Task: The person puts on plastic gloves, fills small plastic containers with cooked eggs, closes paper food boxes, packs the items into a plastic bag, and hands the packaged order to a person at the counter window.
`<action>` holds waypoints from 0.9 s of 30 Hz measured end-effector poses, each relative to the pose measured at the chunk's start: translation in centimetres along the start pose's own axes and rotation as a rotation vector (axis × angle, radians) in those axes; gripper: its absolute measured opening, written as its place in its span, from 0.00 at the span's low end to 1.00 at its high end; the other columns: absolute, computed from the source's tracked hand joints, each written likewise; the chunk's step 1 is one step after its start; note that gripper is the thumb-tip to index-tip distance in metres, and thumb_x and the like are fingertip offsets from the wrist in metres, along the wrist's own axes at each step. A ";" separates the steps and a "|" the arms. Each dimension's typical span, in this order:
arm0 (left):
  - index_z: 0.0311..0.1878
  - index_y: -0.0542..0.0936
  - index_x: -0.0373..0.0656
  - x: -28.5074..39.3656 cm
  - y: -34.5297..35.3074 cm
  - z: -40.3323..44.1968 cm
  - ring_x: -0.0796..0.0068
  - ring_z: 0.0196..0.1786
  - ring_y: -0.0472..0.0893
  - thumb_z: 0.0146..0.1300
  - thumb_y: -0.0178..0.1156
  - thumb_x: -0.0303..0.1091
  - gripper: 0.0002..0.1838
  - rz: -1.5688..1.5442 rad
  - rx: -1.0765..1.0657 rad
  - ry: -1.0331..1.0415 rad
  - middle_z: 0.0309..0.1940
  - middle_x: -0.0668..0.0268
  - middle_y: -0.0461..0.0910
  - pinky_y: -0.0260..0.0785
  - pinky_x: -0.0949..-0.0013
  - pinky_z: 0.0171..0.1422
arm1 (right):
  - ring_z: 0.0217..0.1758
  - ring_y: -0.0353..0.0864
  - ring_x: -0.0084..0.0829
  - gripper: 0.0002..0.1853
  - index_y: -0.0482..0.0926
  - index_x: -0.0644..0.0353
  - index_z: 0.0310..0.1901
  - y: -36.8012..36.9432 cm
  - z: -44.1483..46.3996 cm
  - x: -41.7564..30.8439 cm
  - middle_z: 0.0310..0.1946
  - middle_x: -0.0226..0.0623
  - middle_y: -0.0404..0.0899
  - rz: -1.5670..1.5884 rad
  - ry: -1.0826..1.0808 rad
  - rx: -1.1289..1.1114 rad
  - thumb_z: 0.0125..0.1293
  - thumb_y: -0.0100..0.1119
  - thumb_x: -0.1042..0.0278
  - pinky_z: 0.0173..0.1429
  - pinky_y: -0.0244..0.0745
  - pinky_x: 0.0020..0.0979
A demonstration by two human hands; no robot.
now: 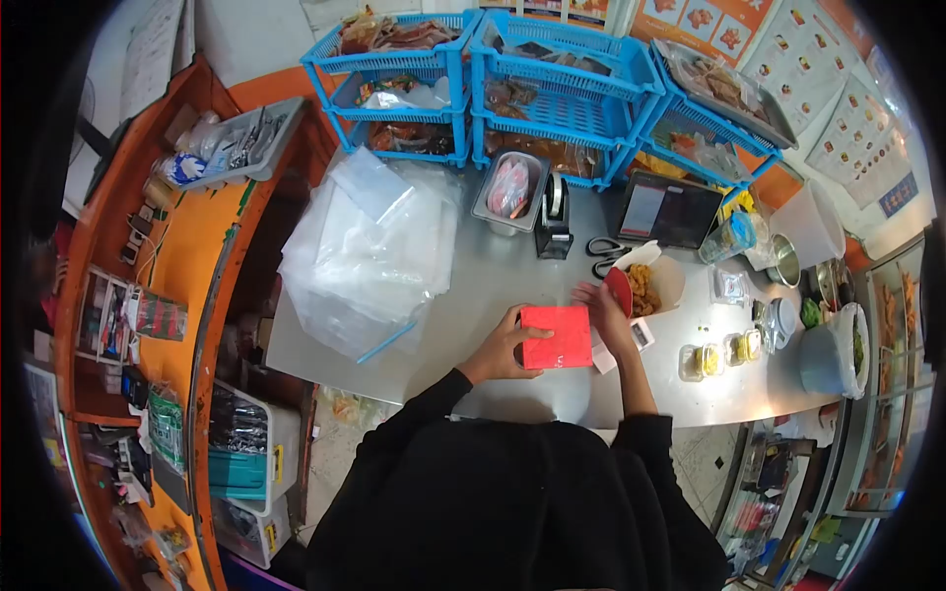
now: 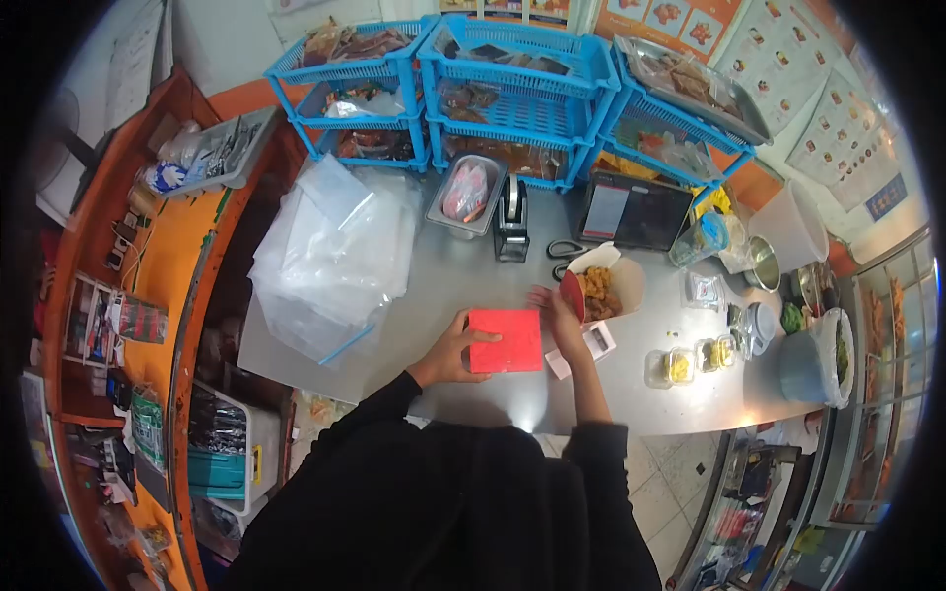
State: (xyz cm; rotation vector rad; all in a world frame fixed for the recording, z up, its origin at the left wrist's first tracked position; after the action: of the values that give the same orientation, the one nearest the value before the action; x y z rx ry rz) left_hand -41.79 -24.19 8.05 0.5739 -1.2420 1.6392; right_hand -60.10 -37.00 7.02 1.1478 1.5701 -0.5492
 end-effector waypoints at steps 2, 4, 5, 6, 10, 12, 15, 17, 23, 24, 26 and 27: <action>0.51 0.73 0.57 0.3 -0.2 0.1 0.51 0.59 0.62 0.32 0.72 0.39 0.34 0.049 -0.011 0.007 0.56 0.54 0.56 0.61 0.58 0.60 | 0.45 0.74 0.32 0.29 0.69 0.65 0.51 1.1 4.6 0.2 0.43 0.39 0.75 0.063 0.143 -0.129 0.64 0.41 0.44 0.51 0.67 0.31; 0.50 0.73 0.57 0.3 -0.1 0.3 0.51 0.59 0.62 0.33 0.72 0.39 0.34 0.024 -0.042 -0.012 0.56 0.53 0.56 0.60 0.58 0.60 | 0.39 0.76 0.29 0.26 0.72 0.63 0.46 1.8 8.7 0.6 0.38 0.37 0.76 0.067 0.264 -0.152 0.62 0.46 0.44 0.45 0.69 0.29; 0.50 0.73 0.57 0.2 0.0 0.4 0.51 0.58 0.63 0.33 0.72 0.40 0.34 0.011 -0.056 -0.025 0.56 0.53 0.56 0.60 0.58 0.60 | 0.36 0.76 0.28 0.25 0.74 0.62 0.43 1.8 9.9 0.7 0.35 0.35 0.77 -0.003 0.214 -0.118 0.61 0.48 0.45 0.42 0.69 0.27; 0.50 0.73 0.57 0.4 -0.1 0.6 0.51 0.59 0.62 0.33 0.72 0.40 0.33 -0.006 -0.056 -0.036 0.56 0.53 0.55 0.60 0.58 0.61 | 0.33 0.76 0.26 0.23 0.75 0.61 0.39 1.9 10.7 1.0 0.33 0.34 0.77 -0.073 0.170 -0.085 0.60 0.51 0.45 0.39 0.69 0.25; 0.50 0.73 0.56 0.1 -0.5 1.3 0.51 0.59 0.62 0.35 0.71 0.42 0.32 -0.030 -0.006 -0.045 0.56 0.53 0.55 0.58 0.59 0.62 | 0.24 0.76 0.22 0.18 0.77 0.57 0.30 1.7 11.4 2.5 0.23 0.29 0.77 -0.091 0.086 0.002 0.56 0.58 0.48 0.28 0.67 0.20; 0.51 0.73 0.54 -0.4 -0.1 1.4 0.51 0.59 0.62 0.37 0.71 0.41 0.32 -0.037 0.020 -0.067 0.56 0.53 0.55 0.58 0.59 0.62 | 0.20 0.76 0.24 0.19 0.76 0.62 0.30 1.9 11.8 3.2 0.20 0.33 0.76 -0.054 0.064 0.057 0.58 0.57 0.50 0.23 0.68 0.21; 0.52 0.72 0.52 -1.2 0.0 2.2 0.51 0.59 0.61 0.38 0.71 0.41 0.32 -0.060 0.027 -0.115 0.55 0.53 0.57 0.56 0.59 0.63 | 0.20 0.77 0.26 0.17 0.75 0.62 0.28 2.2 12.1 3.5 0.19 0.35 0.76 -0.037 0.041 0.029 0.59 0.56 0.53 0.23 0.71 0.23; 0.52 0.72 0.52 -1.3 0.1 2.5 0.51 0.60 0.61 0.39 0.71 0.41 0.32 -0.071 0.035 -0.109 0.55 0.53 0.57 0.56 0.59 0.63 | 0.19 0.77 0.28 0.16 0.74 0.63 0.26 2.1 12.5 3.9 0.19 0.37 0.76 0.025 0.052 0.016 0.60 0.56 0.56 0.22 0.71 0.24; 0.52 0.72 0.52 -0.6 0.4 2.7 0.52 0.60 0.61 0.39 0.70 0.42 0.32 -0.055 0.030 -0.082 0.55 0.53 0.57 0.57 0.60 0.63 | 0.20 0.78 0.31 0.15 0.73 0.62 0.26 1.8 12.2 3.7 0.18 0.37 0.74 0.110 0.137 -0.049 0.58 0.58 0.57 0.24 0.74 0.28; 0.52 0.72 0.52 -0.4 0.3 2.5 0.52 0.60 0.61 0.39 0.70 0.42 0.32 -0.050 0.016 -0.099 0.55 0.54 0.57 0.57 0.61 0.62 | 0.21 0.78 0.31 0.15 0.73 0.63 0.26 1.9 11.9 3.6 0.18 0.36 0.74 0.077 0.140 -0.040 0.59 0.58 0.58 0.25 0.74 0.29; 0.51 0.73 0.52 -0.1 0.2 2.6 0.52 0.59 0.62 0.38 0.71 0.42 0.32 -0.036 -0.004 -0.123 0.55 0.54 0.57 0.57 0.61 0.62 | 0.23 0.78 0.33 0.14 0.72 0.63 0.26 1.8 11.7 2.8 0.18 0.35 0.73 0.002 0.137 -0.026 0.59 0.57 0.60 0.29 0.75 0.30; 0.51 0.73 0.53 -0.1 0.2 2.6 0.53 0.58 0.63 0.38 0.70 0.43 0.32 -0.034 -0.006 -0.106 0.54 0.54 0.57 0.58 0.62 0.61 | 0.24 0.78 0.32 0.14 0.72 0.63 0.27 2.0 11.5 2.6 0.19 0.35 0.74 -0.019 0.128 -0.028 0.59 0.57 0.60 0.30 0.75 0.30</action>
State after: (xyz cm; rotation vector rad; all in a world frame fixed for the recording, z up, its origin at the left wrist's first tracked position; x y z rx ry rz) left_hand -42.36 -26.63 8.83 0.6815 -1.3063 1.5934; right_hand -52.81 -44.45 1.24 1.1677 1.6945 -0.4721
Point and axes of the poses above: each hand's wrist, its own z-axis towards the middle knuckle, its own y-axis out of the palm, x = y × z, the point moved 2 cm from there along z, towards the middle knuckle
